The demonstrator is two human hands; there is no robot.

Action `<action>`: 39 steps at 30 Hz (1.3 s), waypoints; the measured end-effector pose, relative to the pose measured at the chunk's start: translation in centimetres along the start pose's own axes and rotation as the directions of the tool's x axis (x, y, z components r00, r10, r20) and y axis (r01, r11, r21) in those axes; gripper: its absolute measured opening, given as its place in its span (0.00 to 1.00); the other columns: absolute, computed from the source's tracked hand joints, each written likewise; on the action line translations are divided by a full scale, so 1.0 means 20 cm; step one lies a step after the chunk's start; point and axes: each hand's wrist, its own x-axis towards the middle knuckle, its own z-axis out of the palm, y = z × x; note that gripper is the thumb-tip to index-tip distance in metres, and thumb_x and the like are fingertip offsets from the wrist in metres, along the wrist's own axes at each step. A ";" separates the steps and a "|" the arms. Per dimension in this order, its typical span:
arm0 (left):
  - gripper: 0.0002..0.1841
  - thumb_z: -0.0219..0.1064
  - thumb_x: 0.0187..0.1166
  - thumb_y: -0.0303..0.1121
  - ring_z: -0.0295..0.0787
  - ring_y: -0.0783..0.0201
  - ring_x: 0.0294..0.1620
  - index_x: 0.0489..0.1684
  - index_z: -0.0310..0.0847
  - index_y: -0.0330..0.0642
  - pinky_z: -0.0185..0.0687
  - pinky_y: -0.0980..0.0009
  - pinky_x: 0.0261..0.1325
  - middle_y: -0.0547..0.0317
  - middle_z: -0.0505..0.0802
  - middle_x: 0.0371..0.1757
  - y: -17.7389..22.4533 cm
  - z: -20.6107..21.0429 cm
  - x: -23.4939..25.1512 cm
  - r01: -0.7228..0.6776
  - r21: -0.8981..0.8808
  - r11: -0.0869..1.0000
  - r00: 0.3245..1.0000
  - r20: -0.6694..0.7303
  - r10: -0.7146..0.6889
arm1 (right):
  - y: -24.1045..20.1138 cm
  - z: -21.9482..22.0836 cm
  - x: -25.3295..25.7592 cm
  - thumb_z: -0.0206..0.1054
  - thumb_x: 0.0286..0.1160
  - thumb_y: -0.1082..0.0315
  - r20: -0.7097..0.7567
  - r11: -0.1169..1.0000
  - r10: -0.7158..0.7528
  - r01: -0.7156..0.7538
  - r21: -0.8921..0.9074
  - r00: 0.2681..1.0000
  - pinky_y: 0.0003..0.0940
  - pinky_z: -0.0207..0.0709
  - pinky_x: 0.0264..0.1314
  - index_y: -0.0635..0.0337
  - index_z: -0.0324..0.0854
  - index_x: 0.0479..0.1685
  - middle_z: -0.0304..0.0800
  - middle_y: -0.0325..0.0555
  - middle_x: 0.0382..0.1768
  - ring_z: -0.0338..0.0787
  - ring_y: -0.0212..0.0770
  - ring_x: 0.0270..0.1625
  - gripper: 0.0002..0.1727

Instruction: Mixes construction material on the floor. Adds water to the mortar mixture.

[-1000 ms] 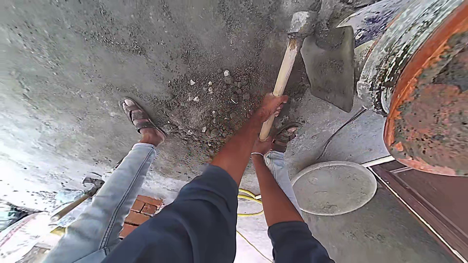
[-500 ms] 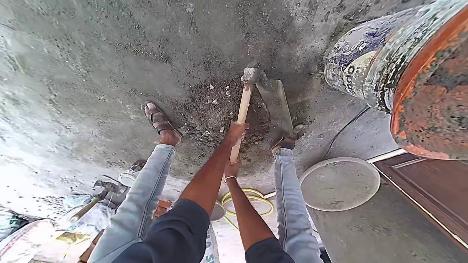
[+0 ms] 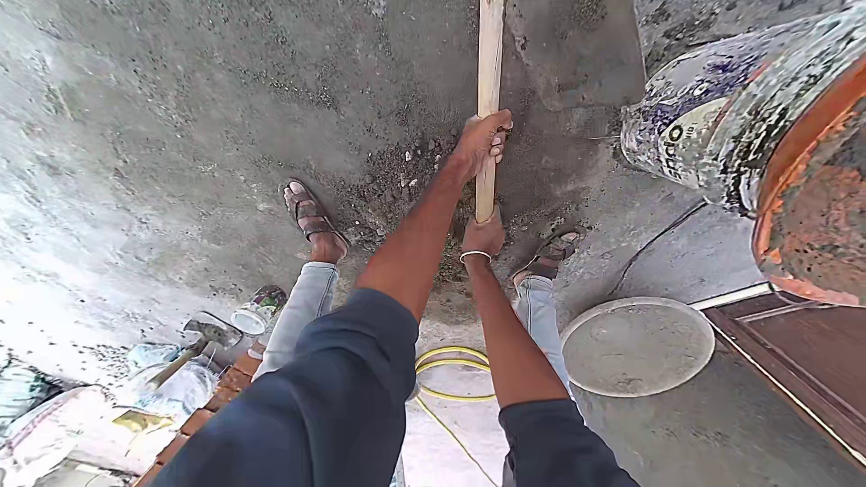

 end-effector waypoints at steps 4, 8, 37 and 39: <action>0.13 0.58 0.85 0.33 0.59 0.73 0.07 0.25 0.67 0.51 0.65 0.76 0.11 0.71 0.64 0.11 -0.05 -0.05 0.05 0.110 0.036 0.993 0.973 -0.205 -0.100 | 0.00 -0.06 -0.05 0.72 0.77 0.61 0.202 0.999 0.024 -0.014 -0.051 0.979 0.66 0.81 0.61 0.59 0.81 0.71 0.93 0.63 0.54 0.92 0.63 0.59 0.24; 0.10 0.59 0.84 0.34 0.60 0.73 0.07 0.28 0.70 0.49 0.66 0.76 0.11 0.71 0.66 0.12 -0.21 -0.28 -0.23 0.209 0.024 0.978 0.895 -0.407 -0.182 | 0.11 -0.03 -0.34 0.70 0.81 0.58 0.441 0.989 0.081 -0.019 -0.144 0.894 0.59 0.81 0.68 0.62 0.80 0.71 0.92 0.62 0.59 0.90 0.60 0.65 0.24; 0.16 0.54 0.80 0.25 0.62 0.70 0.07 0.18 0.64 0.51 0.73 0.72 0.18 0.70 0.66 0.08 -0.88 0.28 -0.41 0.320 -0.053 0.946 0.945 0.092 -0.315 | 0.96 -0.29 -0.27 0.71 0.73 0.67 -0.034 0.962 0.173 -0.176 -0.209 0.984 0.66 0.79 0.64 0.64 0.79 0.75 0.91 0.64 0.62 0.92 0.65 0.62 0.28; 0.15 0.54 0.81 0.25 0.60 0.71 0.07 0.20 0.64 0.50 0.71 0.74 0.15 0.70 0.64 0.09 -1.03 0.33 -0.27 0.336 -0.081 0.938 0.941 0.070 -0.331 | 1.08 -0.27 -0.12 0.71 0.75 0.65 -0.014 0.949 0.208 -0.205 -0.240 0.978 0.65 0.78 0.66 0.62 0.77 0.78 0.91 0.64 0.62 0.91 0.63 0.64 0.30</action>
